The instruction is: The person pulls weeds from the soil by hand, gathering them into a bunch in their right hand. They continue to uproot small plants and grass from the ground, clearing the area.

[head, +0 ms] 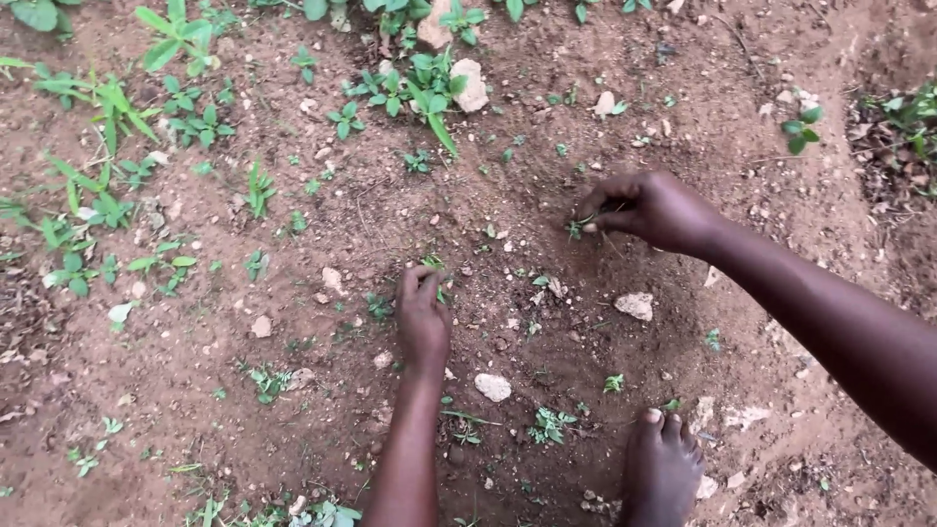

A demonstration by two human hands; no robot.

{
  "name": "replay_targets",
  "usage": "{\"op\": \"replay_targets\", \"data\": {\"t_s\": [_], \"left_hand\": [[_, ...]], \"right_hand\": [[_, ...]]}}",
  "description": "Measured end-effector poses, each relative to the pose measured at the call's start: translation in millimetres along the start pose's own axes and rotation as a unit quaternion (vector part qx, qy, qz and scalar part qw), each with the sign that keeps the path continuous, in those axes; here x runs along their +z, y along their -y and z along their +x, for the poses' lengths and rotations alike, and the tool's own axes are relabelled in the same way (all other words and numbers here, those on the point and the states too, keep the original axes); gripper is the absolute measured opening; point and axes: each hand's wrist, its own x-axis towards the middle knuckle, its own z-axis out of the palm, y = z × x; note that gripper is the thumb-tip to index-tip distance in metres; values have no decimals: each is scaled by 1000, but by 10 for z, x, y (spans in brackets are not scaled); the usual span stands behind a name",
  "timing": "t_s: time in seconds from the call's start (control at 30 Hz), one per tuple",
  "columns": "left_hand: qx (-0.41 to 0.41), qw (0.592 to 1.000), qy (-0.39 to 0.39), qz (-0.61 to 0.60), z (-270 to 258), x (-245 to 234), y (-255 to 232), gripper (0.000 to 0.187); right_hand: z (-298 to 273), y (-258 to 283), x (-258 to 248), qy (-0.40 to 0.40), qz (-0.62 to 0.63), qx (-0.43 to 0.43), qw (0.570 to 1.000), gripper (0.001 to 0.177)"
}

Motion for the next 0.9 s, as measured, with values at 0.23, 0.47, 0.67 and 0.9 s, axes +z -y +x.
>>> {"op": "replay_targets", "data": {"t_s": [0.23,0.47,0.67,0.9], "left_hand": [[-290,899,-73,-319,16,-1056,-955,24],[-312,917,6,-248,6,-1234,-290,16],[-163,984,74,11,-92,-939,144,29],[-89,988,124,11,16,-859,496,29]], "right_hand": [[112,93,-28,-14,1,58,998,18],[219,239,-7,-11,36,59,998,21],[156,319,-22,-5,10,43,999,17],[109,289,-30,-1,17,56,998,20]]}}
